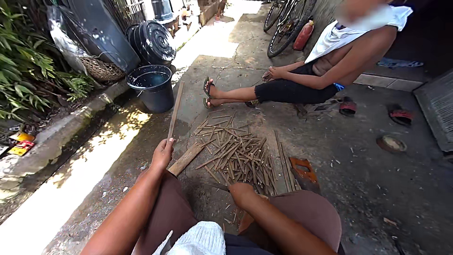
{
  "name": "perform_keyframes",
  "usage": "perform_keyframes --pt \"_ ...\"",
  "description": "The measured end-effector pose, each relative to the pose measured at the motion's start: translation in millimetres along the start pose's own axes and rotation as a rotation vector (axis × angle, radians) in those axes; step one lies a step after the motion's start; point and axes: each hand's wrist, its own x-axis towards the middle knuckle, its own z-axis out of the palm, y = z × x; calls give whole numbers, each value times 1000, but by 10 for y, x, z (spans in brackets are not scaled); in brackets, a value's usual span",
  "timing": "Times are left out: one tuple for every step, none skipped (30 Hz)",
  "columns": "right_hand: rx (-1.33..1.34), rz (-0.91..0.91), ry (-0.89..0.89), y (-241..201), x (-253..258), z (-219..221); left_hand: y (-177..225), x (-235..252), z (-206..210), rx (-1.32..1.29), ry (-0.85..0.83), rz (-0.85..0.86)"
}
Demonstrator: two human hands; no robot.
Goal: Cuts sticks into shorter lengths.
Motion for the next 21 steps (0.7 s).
perform_keyframes --pt "-13 21 11 0 -60 -29 -32 18 -14 15 35 1" --pt "-24 35 25 22 -121 -64 -46 36 -20 25 60 21" --pt "-35 43 37 62 -179 -112 -59 57 -28 35 80 54" --pt "-50 49 47 115 -239 -173 -80 79 -35 54 96 98" --pt "-66 50 67 172 -300 -241 -101 94 -42 74 107 130" --pt "-83 53 85 226 -359 -317 -109 100 -57 93 109 147" --pt "-89 56 106 278 -417 -393 -108 101 -78 103 109 149" --pt "-97 64 121 323 -475 -472 -108 103 -100 100 105 139" --pt "-104 72 131 359 -533 -556 -107 111 -119 81 103 120" --pt "-108 81 142 391 -585 -645 -110 124 -133 44 102 101" --pt "-112 89 154 421 -624 -741 -120 139 -139 0 109 88" --pt "-116 92 170 449 -645 -839 -127 143 -140 -42 116 79" --pt "-124 92 187 476 -643 -942 -134 143 -143 -71 121 72" --pt "-135 89 205 502 -611 -1045 -140 138 -151 -78 121 69" --pt "-140 81 225 526 -547 -1143 -149 128 -171 -73 116 64" --pt "-144 70 242 550 -447 -1236 -153 110 -196 -62 109 56" --pt "-147 57 250 572 -313 -1320 -154 86 -220 -56 105 46" --pt "-148 45 246 592 -148 -1389 -151 57 -242 -60 104 29" --pt "-155 33 236 608 47 -1440 -146 26 -260 -84 111 15" --pt "-159 18 221 620 270 -1461 -140 -9 -282 -120 122 7" --pt "-151 5 200 635 522 -1446 -129 -47 -301 -163 134 4"
